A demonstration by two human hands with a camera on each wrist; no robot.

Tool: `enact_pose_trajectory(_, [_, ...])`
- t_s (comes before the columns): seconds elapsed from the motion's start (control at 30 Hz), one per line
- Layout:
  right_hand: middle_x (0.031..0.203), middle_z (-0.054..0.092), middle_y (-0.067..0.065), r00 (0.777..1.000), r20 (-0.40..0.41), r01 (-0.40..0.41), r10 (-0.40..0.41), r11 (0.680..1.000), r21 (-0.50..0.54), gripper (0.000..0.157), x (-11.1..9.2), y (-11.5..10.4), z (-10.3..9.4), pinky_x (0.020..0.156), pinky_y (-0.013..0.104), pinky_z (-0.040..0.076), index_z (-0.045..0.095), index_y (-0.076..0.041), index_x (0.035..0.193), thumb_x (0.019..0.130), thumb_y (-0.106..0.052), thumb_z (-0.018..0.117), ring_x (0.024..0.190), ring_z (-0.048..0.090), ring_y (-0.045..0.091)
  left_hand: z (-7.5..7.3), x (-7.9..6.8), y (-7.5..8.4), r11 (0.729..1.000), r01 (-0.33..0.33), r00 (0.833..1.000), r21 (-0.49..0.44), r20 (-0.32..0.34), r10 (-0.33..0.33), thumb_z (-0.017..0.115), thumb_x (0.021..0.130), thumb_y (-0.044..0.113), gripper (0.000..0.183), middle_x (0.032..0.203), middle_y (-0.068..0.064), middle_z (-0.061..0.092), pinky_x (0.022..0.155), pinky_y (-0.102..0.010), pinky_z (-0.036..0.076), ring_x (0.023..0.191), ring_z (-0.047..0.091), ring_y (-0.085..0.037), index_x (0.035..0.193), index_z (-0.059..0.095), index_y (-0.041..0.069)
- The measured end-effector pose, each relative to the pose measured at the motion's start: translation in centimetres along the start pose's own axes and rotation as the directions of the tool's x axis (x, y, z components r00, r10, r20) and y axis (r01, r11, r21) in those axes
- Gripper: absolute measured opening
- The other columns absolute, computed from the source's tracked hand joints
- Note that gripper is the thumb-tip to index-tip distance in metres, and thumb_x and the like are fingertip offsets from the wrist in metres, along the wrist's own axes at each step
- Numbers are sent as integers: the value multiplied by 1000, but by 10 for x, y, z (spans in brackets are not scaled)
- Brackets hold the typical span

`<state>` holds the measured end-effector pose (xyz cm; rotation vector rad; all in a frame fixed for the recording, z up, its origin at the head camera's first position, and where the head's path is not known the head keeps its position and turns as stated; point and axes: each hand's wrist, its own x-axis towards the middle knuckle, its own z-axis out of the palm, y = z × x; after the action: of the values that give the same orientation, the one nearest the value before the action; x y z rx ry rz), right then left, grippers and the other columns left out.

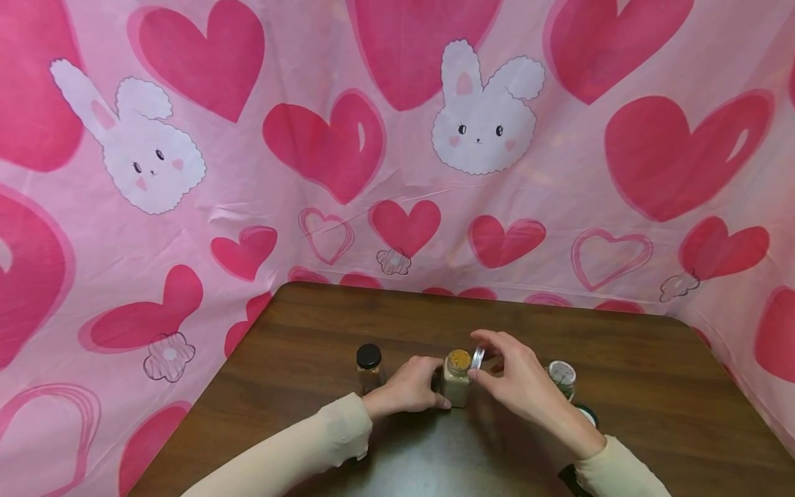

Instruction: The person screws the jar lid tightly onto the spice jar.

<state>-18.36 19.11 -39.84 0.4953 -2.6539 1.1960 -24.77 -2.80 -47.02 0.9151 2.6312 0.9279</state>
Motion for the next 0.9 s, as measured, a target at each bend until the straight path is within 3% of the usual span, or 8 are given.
enact_pose_trajectory(0.37, [106, 67, 1, 1000, -5, 27, -27, 1000, 7, 54, 0, -1, 1, 79, 40, 59, 66, -6, 134, 85, -10, 89, 92, 70, 18, -3, -3, 7, 1000, 21, 1000, 12, -2, -21, 97, 77, 20, 49, 99, 6, 72, 79, -27, 53, 87, 63, -5, 118, 73, 9])
enact_pose_trajectory(0.9, [112, 67, 4, 1000, 21, 19, -20, 999, 26, 55, 2, 3, 5, 78, 30, 58, 64, -7, 135, 85, -8, 88, 91, 68, 16, -4, -5, 8, 999, 31, 999, -10, 10, -31, 97, 78, 19, 48, 98, 7, 72, 76, -27, 52, 83, 62, -5, 118, 72, 10])
